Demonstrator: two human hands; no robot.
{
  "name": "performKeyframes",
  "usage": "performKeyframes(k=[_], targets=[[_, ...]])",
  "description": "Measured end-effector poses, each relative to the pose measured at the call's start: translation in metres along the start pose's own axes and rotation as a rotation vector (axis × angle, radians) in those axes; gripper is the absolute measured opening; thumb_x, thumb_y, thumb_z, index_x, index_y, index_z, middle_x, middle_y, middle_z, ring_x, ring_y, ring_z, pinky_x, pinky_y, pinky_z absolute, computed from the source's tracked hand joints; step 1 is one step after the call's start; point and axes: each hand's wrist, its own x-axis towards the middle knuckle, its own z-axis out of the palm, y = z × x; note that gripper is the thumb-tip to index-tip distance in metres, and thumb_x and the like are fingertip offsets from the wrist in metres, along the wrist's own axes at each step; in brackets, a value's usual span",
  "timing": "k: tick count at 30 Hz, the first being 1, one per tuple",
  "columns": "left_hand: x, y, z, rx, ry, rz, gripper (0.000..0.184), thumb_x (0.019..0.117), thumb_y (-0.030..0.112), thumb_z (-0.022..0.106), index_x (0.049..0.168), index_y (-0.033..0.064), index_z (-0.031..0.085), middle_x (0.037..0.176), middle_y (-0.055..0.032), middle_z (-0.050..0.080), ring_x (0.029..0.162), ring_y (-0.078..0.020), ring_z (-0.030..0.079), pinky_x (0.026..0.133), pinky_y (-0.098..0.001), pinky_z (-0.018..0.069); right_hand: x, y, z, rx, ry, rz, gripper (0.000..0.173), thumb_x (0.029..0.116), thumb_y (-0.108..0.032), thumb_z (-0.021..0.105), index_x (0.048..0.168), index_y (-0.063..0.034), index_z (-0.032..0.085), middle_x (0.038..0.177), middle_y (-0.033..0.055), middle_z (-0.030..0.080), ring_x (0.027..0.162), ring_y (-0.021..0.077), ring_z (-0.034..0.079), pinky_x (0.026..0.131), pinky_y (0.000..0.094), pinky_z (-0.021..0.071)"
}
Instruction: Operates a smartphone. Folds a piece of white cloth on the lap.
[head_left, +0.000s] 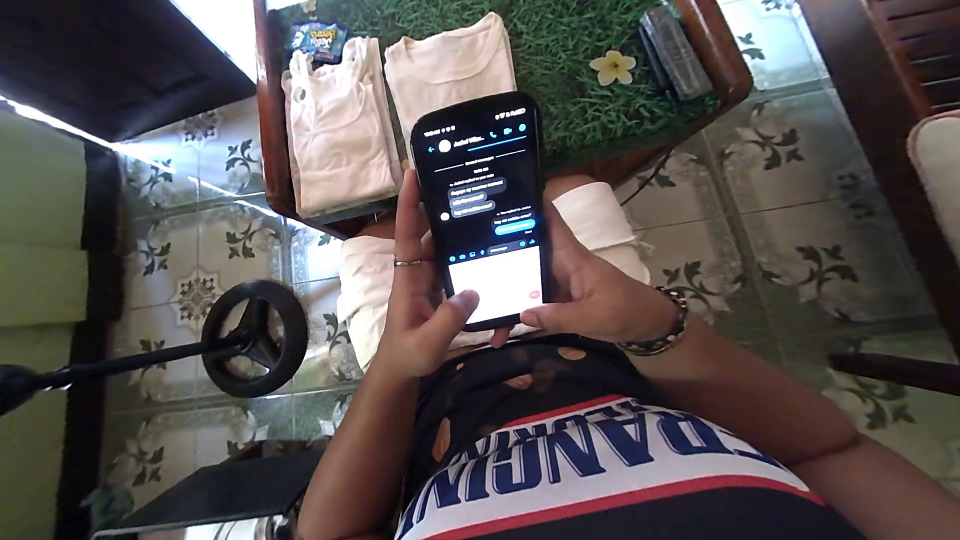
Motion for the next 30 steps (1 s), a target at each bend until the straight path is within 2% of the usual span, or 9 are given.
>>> performKeyframes(k=[6, 12, 17, 19, 22, 26, 30], targets=[[0.000, 0.000, 0.000, 0.024, 0.008, -0.003, 0.095, 0.0875, 0.001, 0.058, 0.162, 0.0273, 0.006, 0.149, 0.0010, 0.050, 0.125, -0.0140, 0.060, 0.100, -0.0350, 0.0557, 0.000, 0.002, -0.002, 0.005, 0.003, -0.002, 0.103, 0.0880, 0.014, 0.057, 0.159, -0.0326, -0.002, 0.140, 0.0078, 0.055, 0.110, 0.0280, 0.070, 0.084, 0.0431, 0.0651], [0.000, -0.001, 0.000, -0.027, 0.028, -0.024, 0.093, 0.0901, 0.004, 0.062, 0.162, 0.0313, 0.008, 0.146, 0.0006, 0.054, 0.120, -0.0166, 0.064, 0.096, -0.0387, 0.0586, 0.002, 0.004, -0.003, 0.064, -0.015, -0.035, 0.097, 0.0917, 0.011, 0.056, 0.159, -0.0333, 0.001, 0.141, 0.0107, 0.054, 0.114, 0.0319, 0.068, 0.082, 0.0457, 0.0649], [0.001, -0.002, 0.000, -0.047, 0.029, -0.017, 0.092, 0.0894, 0.002, 0.057, 0.162, 0.0304, 0.008, 0.144, 0.0008, 0.055, 0.120, -0.0161, 0.063, 0.096, -0.0390, 0.0585, 0.004, 0.004, -0.002, 0.081, -0.009, -0.036, 0.097, 0.0905, 0.013, 0.053, 0.159, -0.0320, 0.001, 0.141, 0.0115, 0.054, 0.115, 0.0320, 0.067, 0.082, 0.0456, 0.0647], [0.002, -0.002, 0.001, -0.031, 0.051, -0.004, 0.087, 0.0920, 0.003, 0.056, 0.161, 0.0293, 0.010, 0.143, 0.0012, 0.055, 0.119, -0.0157, 0.064, 0.095, -0.0388, 0.0588, 0.004, 0.005, -0.002, 0.073, -0.001, -0.046, 0.096, 0.0904, 0.013, 0.053, 0.159, -0.0308, 0.003, 0.140, 0.0111, 0.054, 0.115, 0.0313, 0.067, 0.083, 0.0454, 0.0645], [0.006, 0.000, 0.008, 0.049, 0.167, -0.012, 0.081, 0.0921, -0.004, 0.051, 0.159, 0.0222, 0.014, 0.140, 0.0001, 0.056, 0.117, -0.0147, 0.064, 0.095, -0.0373, 0.0585, 0.005, 0.008, 0.001, 0.042, 0.029, -0.059, 0.096, 0.0899, 0.013, 0.053, 0.160, -0.0310, 0.004, 0.140, 0.0098, 0.054, 0.114, 0.0298, 0.067, 0.084, 0.0444, 0.0643], [0.017, 0.005, 0.010, 0.182, 0.282, -0.018, 0.085, 0.0946, 0.001, 0.057, 0.160, 0.0156, 0.004, 0.140, -0.0022, 0.054, 0.118, -0.0143, 0.063, 0.098, -0.0372, 0.0574, 0.006, 0.010, 0.003, 0.008, 0.072, -0.019, 0.095, 0.0890, 0.014, 0.052, 0.160, -0.0304, 0.007, 0.140, 0.0107, 0.055, 0.113, 0.0300, 0.068, 0.082, 0.0435, 0.0648], [0.027, 0.011, 0.011, 0.279, 0.324, 0.045, 0.093, 0.0938, 0.002, 0.061, 0.160, 0.0164, -0.002, 0.145, -0.0050, 0.044, 0.117, -0.0164, 0.063, 0.094, -0.0369, 0.0590, 0.005, 0.012, 0.005, -0.015, 0.085, 0.009, 0.097, 0.0895, 0.014, 0.053, 0.161, -0.0310, 0.005, 0.141, 0.0096, 0.054, 0.113, 0.0281, 0.068, 0.084, 0.0418, 0.0645]])
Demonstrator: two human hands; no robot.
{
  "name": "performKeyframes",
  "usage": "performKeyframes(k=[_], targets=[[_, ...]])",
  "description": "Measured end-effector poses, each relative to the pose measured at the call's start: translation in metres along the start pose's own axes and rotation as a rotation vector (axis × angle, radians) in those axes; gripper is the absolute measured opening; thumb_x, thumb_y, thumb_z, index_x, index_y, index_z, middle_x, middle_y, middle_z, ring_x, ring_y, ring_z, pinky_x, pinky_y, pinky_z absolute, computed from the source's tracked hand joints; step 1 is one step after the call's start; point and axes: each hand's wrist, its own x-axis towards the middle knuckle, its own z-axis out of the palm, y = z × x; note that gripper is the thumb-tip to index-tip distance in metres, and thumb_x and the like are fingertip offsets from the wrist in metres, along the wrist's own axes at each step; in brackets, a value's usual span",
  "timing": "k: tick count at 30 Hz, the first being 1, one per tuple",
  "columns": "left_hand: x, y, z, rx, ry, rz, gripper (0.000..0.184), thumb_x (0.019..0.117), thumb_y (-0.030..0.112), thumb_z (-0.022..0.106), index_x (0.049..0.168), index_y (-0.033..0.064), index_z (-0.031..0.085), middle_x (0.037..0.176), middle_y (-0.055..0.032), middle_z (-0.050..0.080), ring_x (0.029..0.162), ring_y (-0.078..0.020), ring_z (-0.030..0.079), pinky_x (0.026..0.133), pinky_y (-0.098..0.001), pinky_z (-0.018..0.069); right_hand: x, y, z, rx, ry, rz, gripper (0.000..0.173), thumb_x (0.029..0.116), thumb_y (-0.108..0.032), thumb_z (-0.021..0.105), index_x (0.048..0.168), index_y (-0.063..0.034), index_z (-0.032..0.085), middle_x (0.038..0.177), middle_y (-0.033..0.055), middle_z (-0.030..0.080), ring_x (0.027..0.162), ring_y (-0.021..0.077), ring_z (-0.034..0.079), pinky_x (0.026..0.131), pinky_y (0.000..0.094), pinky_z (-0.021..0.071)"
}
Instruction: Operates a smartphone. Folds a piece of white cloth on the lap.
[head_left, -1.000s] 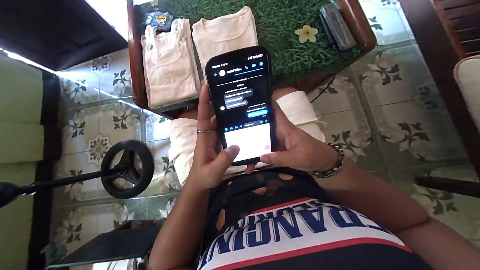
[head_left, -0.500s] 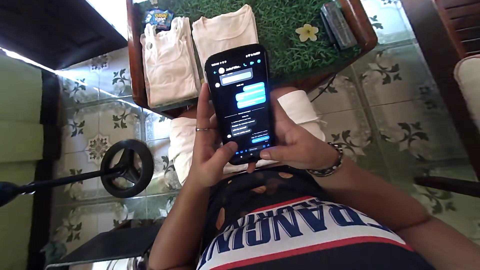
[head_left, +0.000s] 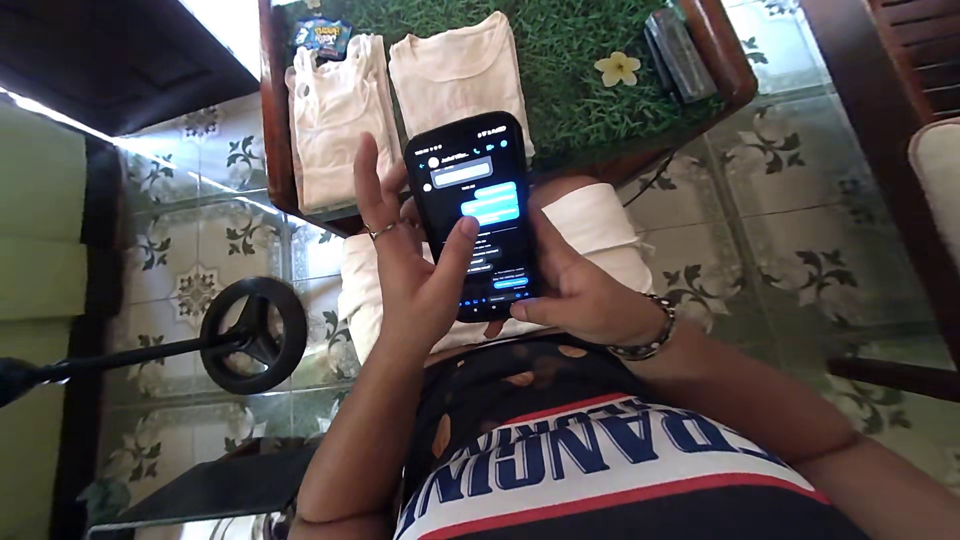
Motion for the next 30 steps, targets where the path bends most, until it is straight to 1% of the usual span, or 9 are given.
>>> performKeyframes(k=[5, 11, 13, 17, 20, 23, 26, 28, 30], targets=[[0.005, 0.004, 0.001, 0.036, -0.019, 0.044, 0.091, 0.0892, -0.005, 0.054, 0.160, 0.0144, 0.000, 0.158, -0.0062, 0.030, 0.122, -0.0142, 0.060, 0.095, -0.0336, 0.0581, 0.001, 0.001, 0.000, 0.010, -0.002, -0.002, 0.097, 0.0894, 0.013, 0.054, 0.161, -0.0313, 0.006, 0.141, 0.0097, 0.054, 0.114, 0.0282, 0.068, 0.084, 0.0421, 0.0644], [0.006, 0.002, 0.002, 0.076, -0.026, 0.081, 0.095, 0.0860, -0.006, 0.058, 0.160, 0.0168, 0.002, 0.159, -0.0035, 0.028, 0.122, -0.0121, 0.060, 0.094, -0.0327, 0.0588, 0.001, 0.001, 0.001, -0.006, -0.001, 0.004, 0.097, 0.0890, 0.014, 0.053, 0.161, -0.0304, 0.004, 0.140, 0.0094, 0.056, 0.113, 0.0273, 0.069, 0.084, 0.0415, 0.0645], [0.006, 0.002, 0.001, 0.088, -0.032, 0.076, 0.095, 0.0844, -0.006, 0.056, 0.160, 0.0156, 0.002, 0.158, -0.0047, 0.029, 0.122, -0.0128, 0.059, 0.094, -0.0330, 0.0585, 0.001, 0.001, 0.001, -0.005, -0.008, -0.001, 0.097, 0.0896, 0.013, 0.053, 0.161, -0.0308, 0.005, 0.140, 0.0096, 0.055, 0.114, 0.0277, 0.068, 0.084, 0.0418, 0.0644], [0.007, 0.001, 0.001, 0.088, -0.025, 0.072, 0.095, 0.0865, -0.003, 0.057, 0.160, 0.0129, -0.001, 0.156, -0.0078, 0.032, 0.122, -0.0150, 0.059, 0.095, -0.0347, 0.0579, 0.000, 0.003, 0.000, -0.006, -0.013, -0.008, 0.095, 0.0900, 0.013, 0.052, 0.161, -0.0298, 0.005, 0.140, 0.0100, 0.055, 0.114, 0.0277, 0.068, 0.085, 0.0418, 0.0643], [0.008, 0.002, 0.005, 0.094, 0.024, 0.069, 0.096, 0.0891, -0.001, 0.063, 0.160, 0.0125, -0.001, 0.152, -0.0082, 0.036, 0.120, -0.0159, 0.061, 0.093, -0.0348, 0.0590, 0.000, 0.003, 0.000, -0.022, -0.008, -0.009, 0.096, 0.0897, 0.013, 0.053, 0.161, -0.0293, 0.004, 0.140, 0.0097, 0.055, 0.114, 0.0267, 0.068, 0.085, 0.0408, 0.0642], [0.009, 0.001, 0.007, 0.173, 0.062, 0.083, 0.101, 0.0880, 0.000, 0.071, 0.160, 0.0107, 0.000, 0.148, -0.0094, 0.040, 0.120, -0.0165, 0.061, 0.094, -0.0342, 0.0592, 0.000, 0.002, 0.003, -0.055, 0.006, 0.009, 0.098, 0.0891, 0.014, 0.052, 0.162, -0.0287, 0.002, 0.141, 0.0095, 0.054, 0.114, 0.0261, 0.068, 0.085, 0.0400, 0.0643], [0.010, 0.001, 0.000, 0.247, 0.052, 0.097, 0.103, 0.0864, -0.001, 0.068, 0.159, 0.0070, -0.004, 0.150, -0.0109, 0.040, 0.120, -0.0159, 0.061, 0.093, -0.0328, 0.0583, -0.001, 0.001, 0.002, -0.046, 0.016, 0.018, 0.097, 0.0901, 0.012, 0.052, 0.162, -0.0302, 0.002, 0.142, 0.0105, 0.054, 0.113, 0.0273, 0.068, 0.084, 0.0413, 0.0645], [0.008, 0.000, -0.007, 0.265, 0.084, 0.101, 0.102, 0.0844, -0.001, 0.065, 0.160, 0.0085, -0.003, 0.151, -0.0094, 0.041, 0.119, -0.0172, 0.061, 0.091, -0.0337, 0.0587, -0.001, 0.001, 0.000, -0.037, 0.019, 0.014, 0.096, 0.0900, 0.012, 0.052, 0.162, -0.0303, 0.004, 0.141, 0.0111, 0.054, 0.113, 0.0287, 0.068, 0.083, 0.0427, 0.0647], [0.005, -0.005, -0.015, 0.268, 0.137, 0.112, 0.097, 0.0874, 0.000, 0.061, 0.161, 0.0113, -0.001, 0.154, -0.0080, 0.040, 0.122, -0.0198, 0.060, 0.091, -0.0358, 0.0587, -0.002, 0.001, -0.002, -0.022, 0.030, 0.003, 0.095, 0.0905, 0.012, 0.051, 0.162, -0.0304, 0.005, 0.141, 0.0112, 0.054, 0.113, 0.0299, 0.068, 0.083, 0.0440, 0.0648]])
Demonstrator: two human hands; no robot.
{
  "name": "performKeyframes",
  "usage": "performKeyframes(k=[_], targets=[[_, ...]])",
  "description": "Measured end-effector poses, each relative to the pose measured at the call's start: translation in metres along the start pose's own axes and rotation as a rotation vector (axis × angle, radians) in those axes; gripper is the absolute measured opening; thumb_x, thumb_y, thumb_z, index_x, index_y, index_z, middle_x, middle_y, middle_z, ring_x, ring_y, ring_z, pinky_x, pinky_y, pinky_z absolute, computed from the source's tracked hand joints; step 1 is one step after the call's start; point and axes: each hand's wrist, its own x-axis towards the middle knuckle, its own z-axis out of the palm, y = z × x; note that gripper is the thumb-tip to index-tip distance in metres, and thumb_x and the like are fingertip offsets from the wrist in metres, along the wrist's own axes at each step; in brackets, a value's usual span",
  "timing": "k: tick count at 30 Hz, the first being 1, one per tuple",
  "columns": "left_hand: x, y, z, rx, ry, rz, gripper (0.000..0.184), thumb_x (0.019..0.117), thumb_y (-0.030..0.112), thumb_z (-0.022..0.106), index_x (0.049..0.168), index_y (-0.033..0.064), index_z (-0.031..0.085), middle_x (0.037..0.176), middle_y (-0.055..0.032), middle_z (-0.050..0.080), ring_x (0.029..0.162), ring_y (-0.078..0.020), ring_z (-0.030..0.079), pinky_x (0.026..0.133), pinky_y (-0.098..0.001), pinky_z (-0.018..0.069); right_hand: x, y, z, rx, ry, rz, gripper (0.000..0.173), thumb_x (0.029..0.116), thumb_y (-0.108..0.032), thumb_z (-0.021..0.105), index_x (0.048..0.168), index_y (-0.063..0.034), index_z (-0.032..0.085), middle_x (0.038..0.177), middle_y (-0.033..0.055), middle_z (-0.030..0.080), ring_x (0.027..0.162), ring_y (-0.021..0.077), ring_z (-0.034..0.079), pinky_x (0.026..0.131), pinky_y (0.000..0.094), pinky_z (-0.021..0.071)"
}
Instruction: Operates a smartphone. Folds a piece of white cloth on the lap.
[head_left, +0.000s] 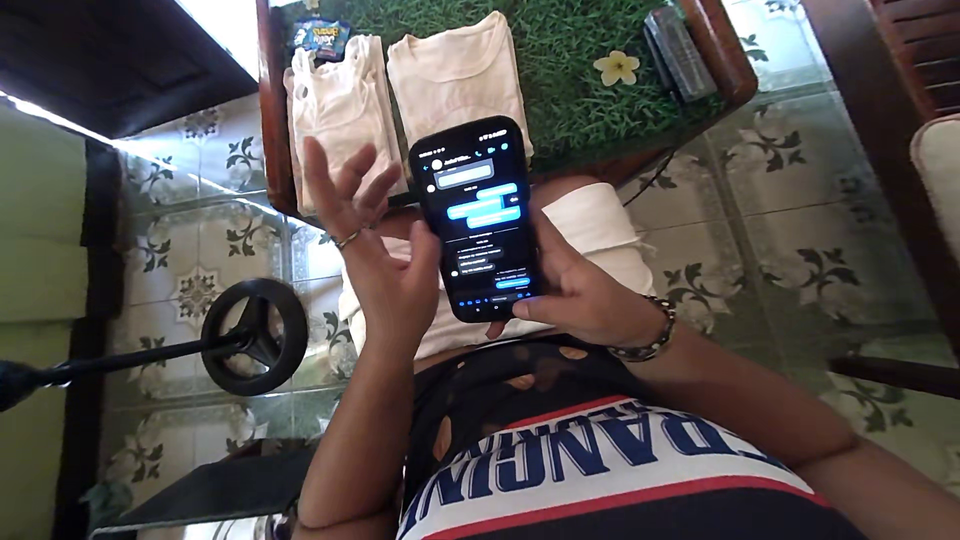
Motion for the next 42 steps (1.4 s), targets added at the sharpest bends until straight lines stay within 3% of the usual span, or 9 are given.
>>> performKeyframes(k=[3, 9, 11, 15, 23, 27, 30, 33, 42], targets=[[-0.005, -0.010, -0.008, -0.107, 0.006, -0.017, 0.088, 0.0942, 0.005, 0.056, 0.161, 0.0133, -0.001, 0.153, -0.0035, 0.044, 0.131, -0.0212, 0.055, 0.104, -0.0408, 0.0508, 0.000, -0.001, -0.003, 0.024, -0.011, -0.016, 0.093, 0.0909, 0.012, 0.050, 0.161, -0.0307, 0.006, 0.141, 0.0115, 0.054, 0.114, 0.0316, 0.068, 0.082, 0.0463, 0.0648], [-0.017, -0.012, -0.005, -0.298, -0.149, -0.163, 0.058, 0.1068, 0.018, 0.047, 0.159, 0.0112, 0.023, 0.128, 0.0040, 0.063, 0.112, -0.0099, 0.065, 0.100, -0.0333, 0.0540, 0.001, -0.004, -0.003, 0.084, -0.020, -0.031, 0.089, 0.0906, 0.010, 0.049, 0.160, -0.0279, 0.009, 0.139, 0.0114, 0.055, 0.110, 0.0302, 0.069, 0.079, 0.0456, 0.0654], [-0.021, -0.011, -0.004, -0.387, -0.217, -0.230, 0.054, 0.1083, 0.026, 0.046, 0.158, 0.0149, 0.028, 0.130, 0.0039, 0.063, 0.114, -0.0091, 0.064, 0.100, -0.0321, 0.0545, 0.001, -0.004, -0.003, 0.128, -0.037, -0.038, 0.086, 0.0914, 0.010, 0.047, 0.160, -0.0292, 0.011, 0.139, 0.0114, 0.056, 0.111, 0.0306, 0.069, 0.079, 0.0463, 0.0650], [-0.026, -0.009, -0.003, -0.539, -0.337, -0.272, 0.061, 0.1081, 0.030, 0.047, 0.162, 0.0190, 0.019, 0.147, 0.0034, 0.053, 0.127, -0.0109, 0.058, 0.107, -0.0344, 0.0509, 0.003, -0.003, -0.004, 0.206, -0.052, -0.045, 0.082, 0.0931, 0.007, 0.042, 0.160, -0.0294, 0.010, 0.140, 0.0128, 0.055, 0.113, 0.0324, 0.067, 0.080, 0.0487, 0.0642], [-0.027, -0.007, -0.003, -0.536, -0.396, -0.211, 0.069, 0.1058, 0.027, 0.052, 0.162, 0.0192, 0.012, 0.147, 0.0038, 0.053, 0.126, -0.0109, 0.059, 0.106, -0.0339, 0.0521, 0.007, -0.006, 0.001, 0.242, 0.071, -0.024, 0.045, 0.1078, -0.024, 0.037, 0.152, -0.0309, 0.031, 0.133, 0.0126, 0.061, 0.106, 0.0318, 0.071, 0.068, 0.0439, 0.0652], [-0.028, -0.008, -0.003, -0.525, -0.399, -0.203, 0.069, 0.1041, 0.018, 0.049, 0.162, 0.0198, 0.012, 0.147, 0.0036, 0.053, 0.125, -0.0109, 0.060, 0.105, -0.0339, 0.0525, 0.008, -0.006, 0.001, 0.247, 0.096, -0.023, 0.045, 0.1085, -0.028, 0.039, 0.152, -0.0309, 0.031, 0.132, 0.0128, 0.062, 0.104, 0.0319, 0.071, 0.066, 0.0434, 0.0654], [-0.028, -0.009, -0.003, -0.533, -0.409, -0.200, 0.069, 0.1024, 0.012, 0.046, 0.162, 0.0198, 0.012, 0.147, 0.0031, 0.053, 0.125, -0.0111, 0.059, 0.105, -0.0344, 0.0523, 0.006, -0.004, -0.001, 0.236, 0.066, -0.041, 0.059, 0.1012, -0.010, 0.049, 0.154, -0.0293, 0.028, 0.132, 0.0130, 0.061, 0.105, 0.0318, 0.071, 0.067, 0.0444, 0.0655], [-0.026, -0.009, -0.003, -0.541, -0.393, -0.212, 0.068, 0.1011, 0.011, 0.045, 0.162, 0.0209, 0.017, 0.145, 0.0042, 0.054, 0.124, -0.0100, 0.060, 0.104, -0.0337, 0.0525, 0.005, -0.003, -0.005, 0.193, -0.028, -0.057, 0.083, 0.0896, 0.008, 0.046, 0.158, -0.0277, 0.016, 0.138, 0.0116, 0.056, 0.112, 0.0315, 0.068, 0.076, 0.0474, 0.0649], [-0.025, -0.008, -0.003, -0.529, -0.388, -0.197, 0.069, 0.1006, 0.009, 0.045, 0.162, 0.0182, 0.015, 0.145, 0.0034, 0.054, 0.123, -0.0099, 0.060, 0.104, -0.0334, 0.0526, 0.004, -0.005, -0.003, 0.097, -0.026, -0.052, 0.086, 0.0895, 0.013, 0.044, 0.159, -0.0260, 0.011, 0.137, 0.0115, 0.057, 0.109, 0.0303, 0.070, 0.077, 0.0461, 0.0655]])
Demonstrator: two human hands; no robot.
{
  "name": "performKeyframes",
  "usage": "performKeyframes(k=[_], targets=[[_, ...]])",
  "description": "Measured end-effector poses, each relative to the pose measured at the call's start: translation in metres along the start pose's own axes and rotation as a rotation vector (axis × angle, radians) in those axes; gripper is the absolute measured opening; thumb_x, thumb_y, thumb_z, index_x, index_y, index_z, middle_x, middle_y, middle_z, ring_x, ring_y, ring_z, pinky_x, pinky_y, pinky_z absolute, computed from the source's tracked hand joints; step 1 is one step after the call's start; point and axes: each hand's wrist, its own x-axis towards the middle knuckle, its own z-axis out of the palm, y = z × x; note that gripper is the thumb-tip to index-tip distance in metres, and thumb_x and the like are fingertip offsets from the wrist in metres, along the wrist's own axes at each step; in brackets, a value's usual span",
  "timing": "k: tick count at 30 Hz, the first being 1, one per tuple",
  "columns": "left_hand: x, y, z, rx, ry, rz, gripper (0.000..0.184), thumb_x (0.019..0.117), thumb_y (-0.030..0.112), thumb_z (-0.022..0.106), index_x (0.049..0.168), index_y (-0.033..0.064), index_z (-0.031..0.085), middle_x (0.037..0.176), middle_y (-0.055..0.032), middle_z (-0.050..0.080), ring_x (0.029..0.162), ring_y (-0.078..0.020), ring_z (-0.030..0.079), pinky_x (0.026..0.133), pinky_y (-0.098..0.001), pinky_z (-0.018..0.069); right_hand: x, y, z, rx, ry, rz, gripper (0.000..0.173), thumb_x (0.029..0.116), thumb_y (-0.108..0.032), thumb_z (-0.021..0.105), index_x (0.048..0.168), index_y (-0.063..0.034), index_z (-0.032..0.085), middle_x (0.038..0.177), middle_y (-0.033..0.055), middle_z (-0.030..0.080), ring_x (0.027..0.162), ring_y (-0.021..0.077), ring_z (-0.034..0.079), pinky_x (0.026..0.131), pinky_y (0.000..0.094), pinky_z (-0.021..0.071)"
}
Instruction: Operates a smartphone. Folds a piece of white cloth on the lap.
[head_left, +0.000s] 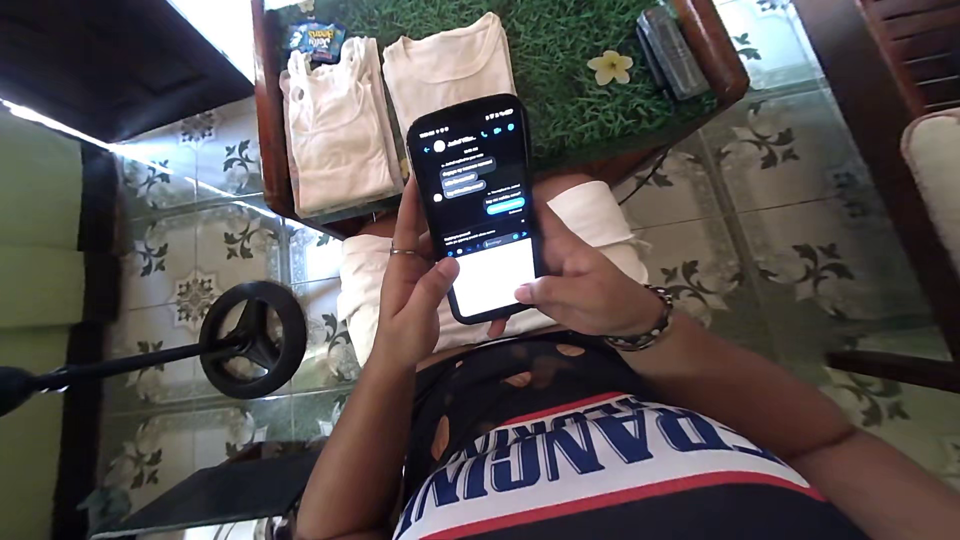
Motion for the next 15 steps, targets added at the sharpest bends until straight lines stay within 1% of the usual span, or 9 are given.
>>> performKeyframes(k=[2, 4, 6, 8, 9, 10, 12, 13, 15], targets=[[-0.0006, -0.0001, -0.0002, -0.007, -0.002, -0.001, 0.069, 0.1012, 0.010, 0.045, 0.162, 0.0183, 0.015, 0.145, 0.0034, 0.054, 0.124, -0.0101, 0.060, 0.105, -0.0335, 0.0520, 0.0002, 0.0005, -0.0010, 0.002, -0.007, -0.007, 0.086, 0.0908, 0.012, 0.045, 0.159, -0.0260, 0.010, 0.137, 0.0119, 0.057, 0.109, 0.0310, 0.069, 0.077, 0.0468, 0.0655], [-0.0008, -0.0008, -0.0002, -0.016, 0.003, -0.008, 0.069, 0.1007, 0.009, 0.046, 0.162, 0.0190, 0.015, 0.146, 0.0033, 0.054, 0.124, -0.0104, 0.060, 0.104, -0.0333, 0.0523, 0.0009, 0.0015, -0.0024, 0.042, -0.018, -0.009, 0.082, 0.0942, 0.008, 0.046, 0.159, -0.0276, 0.011, 0.137, 0.0118, 0.057, 0.110, 0.0315, 0.069, 0.077, 0.0466, 0.0653], [-0.0012, -0.0017, -0.0002, -0.020, 0.003, -0.008, 0.070, 0.1006, 0.010, 0.047, 0.162, 0.0191, 0.015, 0.146, 0.0028, 0.054, 0.124, -0.0109, 0.060, 0.104, -0.0338, 0.0526, 0.0019, 0.0026, -0.0025, 0.122, -0.001, -0.003, 0.068, 0.1004, -0.003, 0.044, 0.157, -0.0304, 0.018, 0.136, 0.0119, 0.058, 0.110, 0.0319, 0.069, 0.075, 0.0457, 0.0651], [-0.0019, -0.0021, -0.0002, -0.012, -0.003, -0.012, 0.071, 0.1009, 0.010, 0.048, 0.162, 0.0197, 0.013, 0.146, 0.0035, 0.054, 0.124, -0.0108, 0.059, 0.105, -0.0339, 0.0521, 0.0028, 0.0016, 0.0005, 0.152, 0.071, 0.023, 0.050, 0.1080, -0.022, 0.040, 0.155, -0.0322, 0.026, 0.135, 0.0121, 0.059, 0.108, 0.0323, 0.070, 0.071, 0.0452, 0.0652], [-0.0023, -0.0023, 0.0001, -0.002, -0.005, -0.014, 0.072, 0.1008, 0.011, 0.048, 0.162, 0.0197, 0.013, 0.146, 0.0038, 0.054, 0.124, -0.0107, 0.060, 0.104, -0.0339, 0.0522, 0.0035, 0.0008, 0.0026, 0.149, 0.111, 0.031, 0.045, 0.1100, -0.027, 0.036, 0.154, -0.0322, 0.028, 0.134, 0.0124, 0.060, 0.106, 0.0321, 0.070, 0.068, 0.0445, 0.0653], [-0.0025, -0.0024, 0.0002, 0.007, -0.009, -0.013, 0.072, 0.1008, 0.011, 0.048, 0.162, 0.0198, 0.012, 0.146, 0.0039, 0.054, 0.124, -0.0107, 0.060, 0.104, -0.0339, 0.0524, 0.0043, 0.0004, 0.0038, 0.151, 0.141, 0.032, 0.043, 0.1108, -0.028, 0.032, 0.154, -0.0316, 0.031, 0.133, 0.0129, 0.061, 0.105, 0.0320, 0.071, 0.067, 0.0441, 0.0653], [-0.0028, -0.0025, 0.0000, 0.016, -0.015, -0.010, 0.072, 0.1012, 0.012, 0.049, 0.162, 0.0198, 0.012, 0.146, 0.0041, 0.054, 0.124, -0.0106, 0.060, 0.104, -0.0340, 0.0524, 0.0041, 0.0008, 0.0029, 0.156, 0.133, 0.024, 0.044, 0.1105, -0.025, 0.035, 0.154, -0.0314, 0.030, 0.133, 0.0128, 0.061, 0.105, 0.0318, 0.071, 0.068, 0.0439, 0.0654], [-0.0028, -0.0026, -0.0004, 0.016, -0.015, -0.008, 0.071, 0.1015, 0.012, 0.049, 0.162, 0.0194, 0.012, 0.146, 0.0040, 0.053, 0.125, -0.0104, 0.059, 0.105, -0.0338, 0.0522, 0.0031, 0.0014, 0.0012, 0.151, 0.105, 0.020, 0.048, 0.1088, -0.022, 0.041, 0.154, -0.0317, 0.028, 0.134, 0.0119, 0.061, 0.106, 0.0317, 0.071, 0.070, 0.0439, 0.0655], [-0.0026, -0.0029, -0.0012, 0.009, -0.007, -0.005, 0.071, 0.1011, 0.011, 0.048, 0.162, 0.0183, 0.013, 0.146, 0.0039, 0.053, 0.125, -0.0099, 0.059, 0.105, -0.0333, 0.0518, 0.0013, 0.0022, -0.0024, 0.110, 0.017, 0.017, 0.073, 0.0997, -0.009, 0.058, 0.156, -0.0325, 0.018, 0.137, 0.0094, 0.058, 0.109, 0.0307, 0.070, 0.076, 0.0443, 0.0655]])
